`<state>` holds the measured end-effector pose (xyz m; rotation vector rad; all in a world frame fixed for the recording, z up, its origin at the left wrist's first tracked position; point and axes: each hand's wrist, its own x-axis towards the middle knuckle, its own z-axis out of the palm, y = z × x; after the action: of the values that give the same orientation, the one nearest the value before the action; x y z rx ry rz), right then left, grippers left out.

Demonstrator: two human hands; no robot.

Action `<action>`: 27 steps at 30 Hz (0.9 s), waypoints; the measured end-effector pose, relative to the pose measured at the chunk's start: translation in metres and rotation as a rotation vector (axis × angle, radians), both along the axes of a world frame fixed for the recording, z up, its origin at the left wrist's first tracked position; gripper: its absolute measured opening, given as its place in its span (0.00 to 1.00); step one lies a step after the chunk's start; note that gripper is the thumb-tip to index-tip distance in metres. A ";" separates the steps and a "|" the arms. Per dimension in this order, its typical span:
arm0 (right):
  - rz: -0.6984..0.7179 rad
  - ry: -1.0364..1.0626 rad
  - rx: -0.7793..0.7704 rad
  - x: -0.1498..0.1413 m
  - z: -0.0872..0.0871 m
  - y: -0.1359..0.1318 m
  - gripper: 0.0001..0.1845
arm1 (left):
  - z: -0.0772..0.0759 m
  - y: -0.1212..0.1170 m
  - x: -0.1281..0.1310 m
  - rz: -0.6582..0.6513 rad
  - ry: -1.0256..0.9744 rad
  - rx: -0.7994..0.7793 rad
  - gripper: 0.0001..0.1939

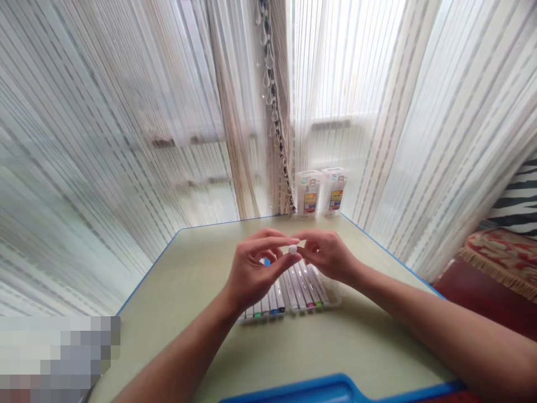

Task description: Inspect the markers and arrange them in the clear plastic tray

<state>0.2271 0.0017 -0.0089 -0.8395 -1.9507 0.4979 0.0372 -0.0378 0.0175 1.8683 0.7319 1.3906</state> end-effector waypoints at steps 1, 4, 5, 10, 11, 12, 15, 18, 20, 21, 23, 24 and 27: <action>0.000 -0.001 0.000 0.000 0.000 0.000 0.14 | 0.000 0.000 0.000 0.000 0.002 0.004 0.10; -0.004 -0.008 0.001 0.000 0.000 -0.001 0.15 | 0.001 0.000 0.000 0.006 0.006 0.006 0.10; -0.005 -0.010 0.003 0.001 0.000 -0.001 0.16 | 0.002 -0.001 0.000 0.009 0.004 0.003 0.11; 0.002 -0.006 0.023 0.000 0.000 -0.001 0.17 | 0.003 0.000 0.002 0.056 -0.040 -0.037 0.10; 0.010 -0.005 0.014 -0.001 0.000 -0.001 0.17 | 0.003 0.002 0.002 0.092 -0.066 -0.053 0.11; 0.025 0.002 -0.008 -0.001 0.000 -0.002 0.17 | 0.003 0.005 0.001 0.134 -0.104 -0.074 0.11; 0.071 0.072 -0.106 -0.002 0.000 -0.004 0.19 | 0.003 0.017 -0.004 0.254 -0.292 -0.180 0.14; 0.084 0.152 -0.167 -0.001 0.001 -0.006 0.20 | 0.004 0.030 -0.015 0.303 -0.528 -0.398 0.16; 0.083 0.173 -0.173 0.000 0.002 -0.007 0.20 | 0.004 0.037 -0.023 0.306 -0.651 -0.546 0.15; 0.083 0.175 -0.171 0.000 0.002 -0.007 0.20 | 0.005 0.040 -0.026 0.299 -0.697 -0.605 0.13; 0.077 0.165 -0.162 0.001 0.002 -0.007 0.20 | 0.005 0.043 -0.031 0.275 -0.761 -0.691 0.09; 0.076 0.156 -0.160 0.001 0.002 -0.007 0.20 | 0.004 0.044 -0.032 0.260 -0.783 -0.720 0.08; 0.075 0.136 -0.151 0.001 0.002 -0.007 0.20 | 0.003 0.045 -0.032 0.225 -0.819 -0.768 0.06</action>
<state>0.2276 -0.0054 -0.0070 -0.8068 -1.8410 0.7354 0.0055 0.0077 0.0208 0.5612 0.8678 1.5350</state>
